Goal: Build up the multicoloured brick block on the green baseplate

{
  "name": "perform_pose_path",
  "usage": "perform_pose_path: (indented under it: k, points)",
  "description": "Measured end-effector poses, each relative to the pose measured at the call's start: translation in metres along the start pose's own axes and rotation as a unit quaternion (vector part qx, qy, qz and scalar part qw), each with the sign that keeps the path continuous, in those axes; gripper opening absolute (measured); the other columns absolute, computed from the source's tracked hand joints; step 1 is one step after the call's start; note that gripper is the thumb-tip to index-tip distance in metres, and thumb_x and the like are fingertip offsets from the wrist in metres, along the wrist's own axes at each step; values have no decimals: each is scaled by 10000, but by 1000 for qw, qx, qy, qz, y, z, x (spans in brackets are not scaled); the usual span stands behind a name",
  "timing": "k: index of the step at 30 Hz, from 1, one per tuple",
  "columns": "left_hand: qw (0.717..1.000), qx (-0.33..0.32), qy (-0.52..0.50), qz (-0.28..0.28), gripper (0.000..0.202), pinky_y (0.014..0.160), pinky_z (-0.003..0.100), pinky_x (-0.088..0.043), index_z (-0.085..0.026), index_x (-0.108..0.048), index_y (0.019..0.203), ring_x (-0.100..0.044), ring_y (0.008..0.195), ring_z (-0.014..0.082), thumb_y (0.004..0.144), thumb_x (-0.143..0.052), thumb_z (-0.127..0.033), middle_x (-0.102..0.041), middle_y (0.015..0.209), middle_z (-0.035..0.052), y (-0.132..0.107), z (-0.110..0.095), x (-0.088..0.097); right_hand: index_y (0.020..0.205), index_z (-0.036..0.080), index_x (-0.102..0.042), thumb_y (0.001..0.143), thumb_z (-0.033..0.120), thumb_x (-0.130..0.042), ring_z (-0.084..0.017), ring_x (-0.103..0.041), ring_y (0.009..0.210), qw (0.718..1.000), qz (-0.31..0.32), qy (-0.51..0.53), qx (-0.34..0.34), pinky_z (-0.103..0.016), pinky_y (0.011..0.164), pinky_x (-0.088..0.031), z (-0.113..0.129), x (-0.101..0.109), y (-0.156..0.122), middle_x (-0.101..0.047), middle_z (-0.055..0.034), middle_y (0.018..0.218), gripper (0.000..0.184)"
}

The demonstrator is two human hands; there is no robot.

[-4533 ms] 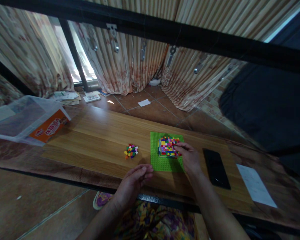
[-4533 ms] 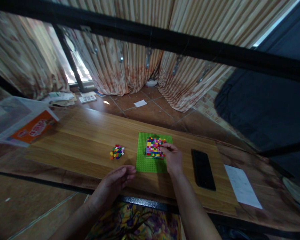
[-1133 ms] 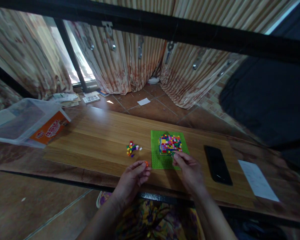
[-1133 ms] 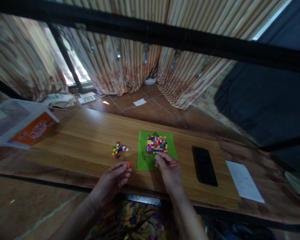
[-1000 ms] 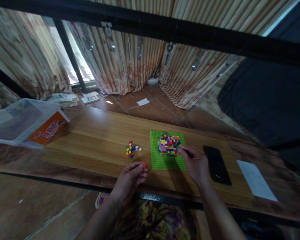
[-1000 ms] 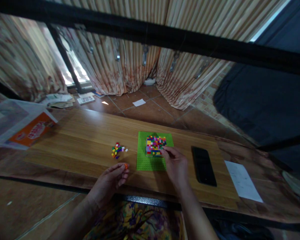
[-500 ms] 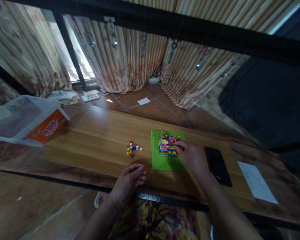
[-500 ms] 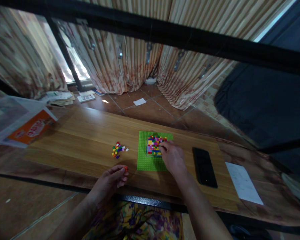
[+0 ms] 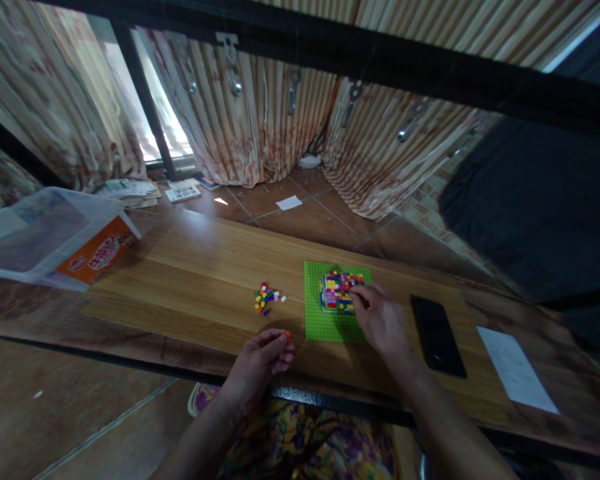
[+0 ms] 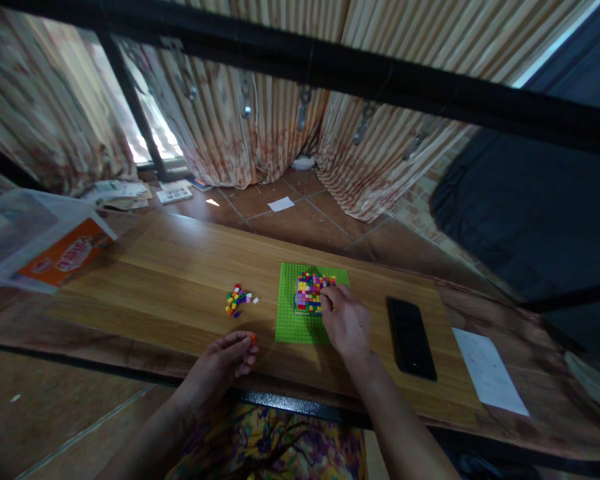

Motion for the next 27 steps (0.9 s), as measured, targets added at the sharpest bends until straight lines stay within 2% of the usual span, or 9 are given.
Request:
perform_pose_path:
  k: [9, 20, 27]
  points:
    - [1000, 0, 2, -1, 395, 520, 162, -468, -124, -642, 846, -583, 559, 63, 591, -863, -331, -661, 711, 15, -1, 0, 1, 879, 223, -730, 920, 257, -476, -158, -617, 716, 1000, -5, -14, 18, -266, 624, -401, 0, -2, -3, -687, -38, 889, 259]
    - [1000, -5, 6, 3, 385, 526, 162, -466, -125, -638, 858, -577, 561, 63, 604, -852, -319, -658, 714, 15, -2, 2, 1, 993, 224, -738, 921, 194, -456, -167, -626, 736, 999, 27, -22, -24, -276, 654, -437, 3, -1, -7, -691, -54, 936, 293]
    - [1000, -7, 10, -2, 331, 516, 163, -455, -127, -647, 868, -582, 555, 65, 644, -826, -291, -663, 715, 22, -5, 2, 4, 1071, 229, -718, 947, 200, -435, -149, -622, 717, 998, 26, -58, -17, -255, 612, -421, 5, -1, -12, -687, -49, 962, 310]
Point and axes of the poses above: each hand's wrist, its own y-axis towards the middle knuckle, its own x-axis out of the back of the hand, z = x × y, the point moved 1 cm from there along y, towards the middle knuckle
